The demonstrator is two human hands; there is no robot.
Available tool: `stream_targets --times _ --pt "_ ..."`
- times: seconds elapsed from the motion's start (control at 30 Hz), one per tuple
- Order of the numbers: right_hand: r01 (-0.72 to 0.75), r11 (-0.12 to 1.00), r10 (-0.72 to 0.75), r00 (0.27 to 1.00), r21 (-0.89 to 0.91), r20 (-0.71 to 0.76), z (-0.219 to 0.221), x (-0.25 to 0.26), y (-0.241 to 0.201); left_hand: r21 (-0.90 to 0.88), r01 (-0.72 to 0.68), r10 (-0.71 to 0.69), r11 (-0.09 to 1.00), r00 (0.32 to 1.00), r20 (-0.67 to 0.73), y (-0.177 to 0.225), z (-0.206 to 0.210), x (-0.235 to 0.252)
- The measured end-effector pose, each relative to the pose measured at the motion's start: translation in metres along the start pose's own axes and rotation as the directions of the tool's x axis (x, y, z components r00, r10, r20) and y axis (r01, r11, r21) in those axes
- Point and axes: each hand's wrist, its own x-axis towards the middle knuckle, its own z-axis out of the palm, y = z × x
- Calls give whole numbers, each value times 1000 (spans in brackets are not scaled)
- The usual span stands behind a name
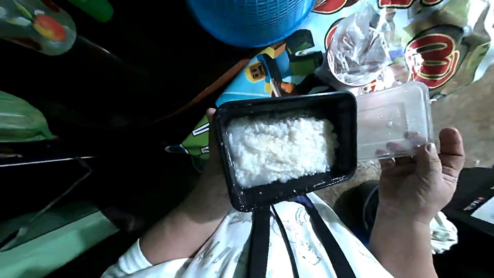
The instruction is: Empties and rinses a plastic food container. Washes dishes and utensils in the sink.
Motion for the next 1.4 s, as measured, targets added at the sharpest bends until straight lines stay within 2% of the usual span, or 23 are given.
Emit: stream_targets --times 0.1,0.23,0.27,0.3,0.33,0.37,0.47,0.53,0.57,0.6,0.63,0.73,1.03,1.1,1.13,1.17,1.2,1.23,1.27,1.3,1.33,1.37,1.4 --pt "-2 1000 2 1000 17 10 -1 -4 0 -104 76 -74 992 997 23 -1 0 3" --pt "20 1000 -20 1000 18 12 -3 -8 0 -11 89 -88 996 994 67 3 9 6" --pt "26 1000 -26 999 9 18 -4 -9 0 23 144 -142 989 987 -75 10 30 7" --pt "35 999 -34 999 -2 24 -4 -9 0 10 245 -221 969 891 -395 17 64 15" --pt "43 999 -42 999 -9 34 -5 -10 0 -39 176 -177 984 983 -41 8 26 11" --pt "51 999 -51 998 -17 43 -6 -10 -1 -100 142 -134 985 987 86 1 6 13" --pt "87 996 -86 994 -27 66 -6 -11 -2 -193 116 -97 974 990 105 -7 -1 16" --pt "111 993 -108 991 -34 75 -6 -12 -3 -161 77 -39 984 972 231 -3 11 21" --pt "122 992 -118 990 -40 75 -6 -13 -3 -116 60 -35 991 978 204 4 36 23" --pt "131 990 -127 989 -47 78 -5 -13 -4 -39 64 -66 997 997 -48 15 81 24" --pt "138 989 -133 988 -51 83 -5 -13 -4 20 66 -63 998 991 -122 20 104 26" --pt "134 990 -129 988 -49 85 -4 -13 -5 45 83 -80 996 995 -64 22 108 28" --pt "106 993 -103 993 -51 61 -2 -17 -2 11 126 -125 992 989 -74 25 112 36" --pt "107 993 -104 992 -47 67 -3 -18 -1 12 140 -138 990 984 -112 26 114 33" --pt "108 993 -105 992 -45 70 -3 -18 -1 -19 133 -134 991 985 -105 24 107 30" --pt "109 993 -105 992 -44 73 -4 -18 -1 -83 116 -116 990 993 8 18 84 25" --pt "110 993 -107 991 -41 76 -5 -18 -1 -149 93 -47 984 956 289 8 40 25" --pt "110 993 -107 991 -39 77 -5 -18 -1 -170 73 -4 983 929 371 2 16 23" --pt "113 993 -110 991 -35 78 -6 -18 -1 -146 62 -11 987 946 325 2 13 19" --pt "114 993 -111 991 -35 77 -6 -18 -2 -86 79 -68 993 989 131 9 31 13" --pt "116 993 -112 991 -39 75 -6 -19 -2 -27 163 -163 986 931 -328 20 76 14" --pt "117 992 -115 991 -36 74 -6 -19 -2 -14 185 -178 983 918 -355 21 73 14" --pt "117 993 -115 991 -32 73 -6 -20 -2 -39 128 -127 991 992 22 12 26 9"
